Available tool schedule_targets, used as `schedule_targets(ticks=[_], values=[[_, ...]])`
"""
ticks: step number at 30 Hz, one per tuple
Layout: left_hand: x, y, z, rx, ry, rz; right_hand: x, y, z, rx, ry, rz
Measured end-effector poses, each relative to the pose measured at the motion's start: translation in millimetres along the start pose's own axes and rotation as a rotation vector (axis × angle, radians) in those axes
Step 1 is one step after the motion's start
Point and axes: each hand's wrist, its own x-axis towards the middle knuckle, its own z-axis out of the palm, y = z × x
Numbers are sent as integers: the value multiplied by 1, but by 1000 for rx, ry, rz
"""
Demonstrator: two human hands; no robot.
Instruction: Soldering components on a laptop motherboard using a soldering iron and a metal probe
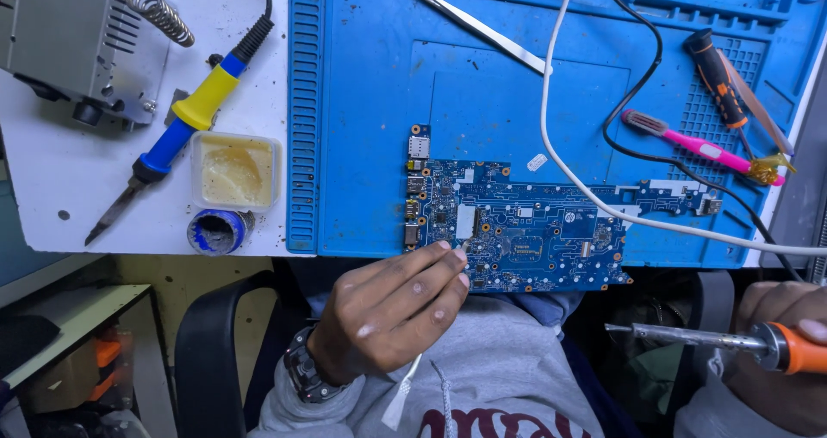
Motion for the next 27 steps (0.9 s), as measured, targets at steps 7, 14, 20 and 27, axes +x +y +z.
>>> schedule_targets(ticks=[7, 14, 20, 27], values=[[-8, -6, -2, -209, -23, -108, 18, -65, 47, 55, -62, 269], [-12, -9, -2, -250, -7, -110, 1, -66, 61, 64, -55, -121], [-17, -9, 0, -270, 16, -166, 19, -100, 50, -206, -473, -54], [-22, -1, 8, -393, 111, -329, 8, -90, 91, -97, 44, -53]])
